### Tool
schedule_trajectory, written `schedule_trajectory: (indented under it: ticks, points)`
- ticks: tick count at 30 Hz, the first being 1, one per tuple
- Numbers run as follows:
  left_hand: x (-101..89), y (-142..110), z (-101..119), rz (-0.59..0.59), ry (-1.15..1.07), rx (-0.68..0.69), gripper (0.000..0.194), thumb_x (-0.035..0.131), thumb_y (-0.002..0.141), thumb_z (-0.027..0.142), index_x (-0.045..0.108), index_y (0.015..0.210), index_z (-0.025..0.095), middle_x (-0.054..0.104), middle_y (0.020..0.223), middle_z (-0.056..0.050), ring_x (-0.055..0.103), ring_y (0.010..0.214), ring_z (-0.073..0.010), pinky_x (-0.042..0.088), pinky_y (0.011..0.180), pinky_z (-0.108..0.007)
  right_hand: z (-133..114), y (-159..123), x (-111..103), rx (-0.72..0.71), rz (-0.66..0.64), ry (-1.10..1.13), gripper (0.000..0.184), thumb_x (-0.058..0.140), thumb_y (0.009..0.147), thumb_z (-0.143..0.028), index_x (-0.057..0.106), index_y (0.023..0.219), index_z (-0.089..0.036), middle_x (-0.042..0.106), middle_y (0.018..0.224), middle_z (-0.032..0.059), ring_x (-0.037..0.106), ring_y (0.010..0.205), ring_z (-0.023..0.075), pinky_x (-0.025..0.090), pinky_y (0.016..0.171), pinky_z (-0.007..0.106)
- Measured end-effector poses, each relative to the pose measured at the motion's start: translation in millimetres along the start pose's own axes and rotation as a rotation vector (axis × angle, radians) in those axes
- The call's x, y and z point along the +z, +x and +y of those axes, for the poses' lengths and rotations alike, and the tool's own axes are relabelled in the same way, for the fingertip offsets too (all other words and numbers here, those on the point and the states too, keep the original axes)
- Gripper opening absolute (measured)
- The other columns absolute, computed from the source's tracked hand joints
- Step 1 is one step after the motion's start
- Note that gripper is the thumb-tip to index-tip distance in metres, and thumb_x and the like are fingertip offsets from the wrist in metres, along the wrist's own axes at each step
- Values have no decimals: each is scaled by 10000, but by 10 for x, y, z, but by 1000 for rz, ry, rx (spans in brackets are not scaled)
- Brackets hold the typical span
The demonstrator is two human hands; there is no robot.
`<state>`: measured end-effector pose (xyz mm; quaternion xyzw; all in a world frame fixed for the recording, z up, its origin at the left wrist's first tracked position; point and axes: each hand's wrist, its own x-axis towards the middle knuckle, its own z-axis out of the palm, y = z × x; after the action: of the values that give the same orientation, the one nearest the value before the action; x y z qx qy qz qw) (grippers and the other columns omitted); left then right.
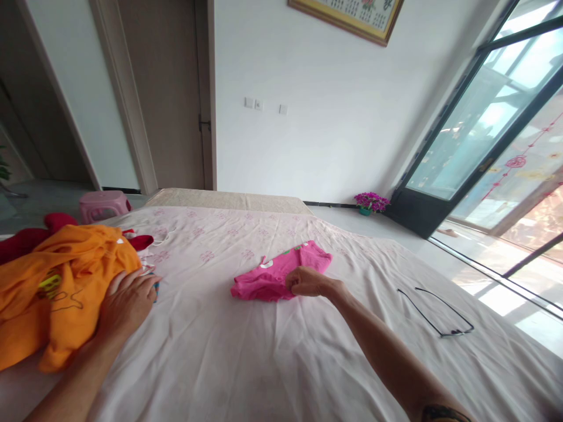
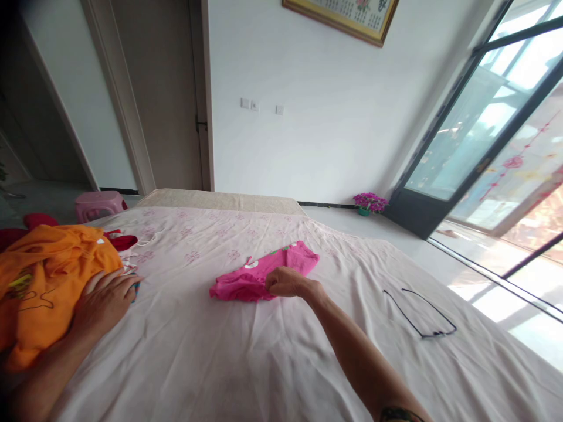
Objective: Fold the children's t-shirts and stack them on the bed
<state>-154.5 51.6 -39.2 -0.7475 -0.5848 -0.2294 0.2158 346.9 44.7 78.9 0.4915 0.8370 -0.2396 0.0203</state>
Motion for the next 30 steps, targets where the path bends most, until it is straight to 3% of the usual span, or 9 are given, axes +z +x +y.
schedule_trajectory:
  ticks: [3, 5, 10, 13, 18, 21, 25, 28, 30]
  points:
    - [33, -10, -21, 15, 3, 1, 334, 471, 842, 260, 707, 1069, 191, 715, 1178, -95, 520, 1248, -307, 249, 1145, -498, 4, -140, -56, 103, -297, 36, 201, 537, 824, -197, 708, 740, -134, 661, 642, 7, 559, 564, 115, 393, 530, 202]
    - [40, -11, -25, 17, 6, 4, 331, 467, 844, 260, 708, 1062, 196, 721, 1166, -89, 523, 1246, -305, 241, 1148, -499, 13, -142, -50, 182, -281, -30, 261, 503, 859, -207, 707, 717, -129, 661, 620, 34, 578, 559, 132, 405, 534, 214]
    - [5, -2, -6, 19, 13, 11, 323, 474, 840, 254, 708, 1057, 201, 723, 1159, -87, 516, 1256, -299, 252, 1148, -494, 37, 73, 97, 312, 274, -352, 261, 480, 908, -129, 685, 1065, -167, 704, 1060, 115, 651, 847, 193, 427, 666, 257]
    - [-23, 10, 9, 15, 7, 13, 316, 474, 843, 251, 712, 1043, 194, 726, 1138, -94, 528, 1238, -300, 259, 1144, -499, 64, 219, 177, 335, 342, -408, 295, 446, 924, -76, 658, 1112, -158, 661, 1162, 147, 655, 906, 215, 438, 709, 292]
    - [-47, 17, 40, 10, -24, -8, 309, 489, 824, 244, 717, 1028, 200, 731, 1128, -95, 544, 1224, -300, 265, 1141, -502, 41, 338, 93, 392, 415, -364, 272, 395, 975, -149, 664, 1012, -136, 703, 958, 140, 665, 824, 216, 438, 698, 300]
    - [-41, 6, 26, 2, -54, -25, 312, 487, 827, 247, 720, 1030, 206, 732, 1121, -93, 544, 1229, -306, 268, 1142, -514, -86, 285, -81, 345, 712, -139, 273, 372, 988, -212, 631, 1071, -180, 707, 884, 77, 647, 754, 176, 441, 676, 274]
    - [-50, 52, 31, 39, -160, -92, 337, 475, 867, 314, 700, 1091, 201, 699, 1197, -122, 531, 1257, -312, 282, 1142, -536, -369, 122, -300, -47, 1160, 464, 217, 424, 969, -320, 587, 1072, -220, 682, 906, 27, 627, 782, 163, 485, 698, 274]
    - [-187, 180, 327, 26, -442, -162, 418, 502, 878, 446, 647, 1187, 206, 670, 1242, -122, 549, 1249, -299, 352, 1120, -513, -654, 40, -353, -218, 957, 684, 174, 505, 934, -354, 601, 952, -211, 653, 818, 9, 605, 726, 152, 496, 666, 273]
    - [-381, 280, 752, -62, -759, -211, 542, 547, 852, 537, 568, 1298, 229, 634, 1307, -105, 577, 1231, -279, 423, 1079, -482, -898, 21, -318, -292, 749, 772, 166, 556, 915, -360, 595, 885, -202, 634, 770, -2, 599, 703, 144, 499, 661, 275]
